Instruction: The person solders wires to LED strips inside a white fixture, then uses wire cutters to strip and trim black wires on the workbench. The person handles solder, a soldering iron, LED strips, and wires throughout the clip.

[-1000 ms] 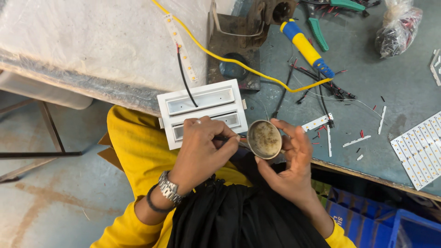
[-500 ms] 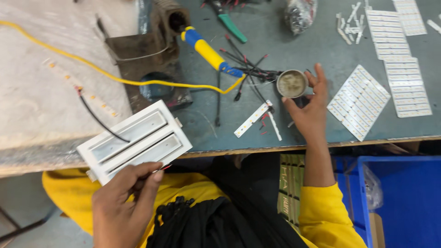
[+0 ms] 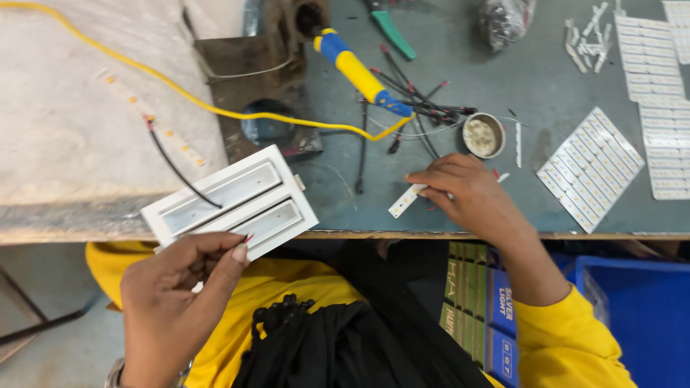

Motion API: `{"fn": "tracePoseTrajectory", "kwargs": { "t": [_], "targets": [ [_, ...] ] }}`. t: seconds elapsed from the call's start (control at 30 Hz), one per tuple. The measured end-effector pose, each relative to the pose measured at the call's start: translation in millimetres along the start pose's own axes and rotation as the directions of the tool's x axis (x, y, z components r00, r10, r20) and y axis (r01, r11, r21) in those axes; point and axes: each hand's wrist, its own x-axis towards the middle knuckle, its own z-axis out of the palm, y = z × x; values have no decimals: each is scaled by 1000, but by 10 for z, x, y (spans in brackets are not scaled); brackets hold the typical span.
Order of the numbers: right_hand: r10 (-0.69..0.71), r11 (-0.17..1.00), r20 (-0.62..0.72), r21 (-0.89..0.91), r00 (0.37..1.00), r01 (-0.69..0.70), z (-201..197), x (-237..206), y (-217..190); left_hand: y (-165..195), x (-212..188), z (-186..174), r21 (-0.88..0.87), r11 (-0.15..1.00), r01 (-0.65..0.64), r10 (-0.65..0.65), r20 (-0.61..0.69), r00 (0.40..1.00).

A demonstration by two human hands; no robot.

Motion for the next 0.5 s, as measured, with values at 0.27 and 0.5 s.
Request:
{"fn": "tracePoseTrajectory", "kwargs": {
  "t": [0.27, 0.5],
  "targets": [
    [12, 1000, 218, -2, 976, -12, -36, 264, 105, -43, 99, 128, -194, 981, 4, 15, 92, 996],
    [210, 969, 203, 83, 956, -231, -184, 179, 81, -18, 41, 193, -252, 967, 32, -6, 102, 995]
  ]
}}
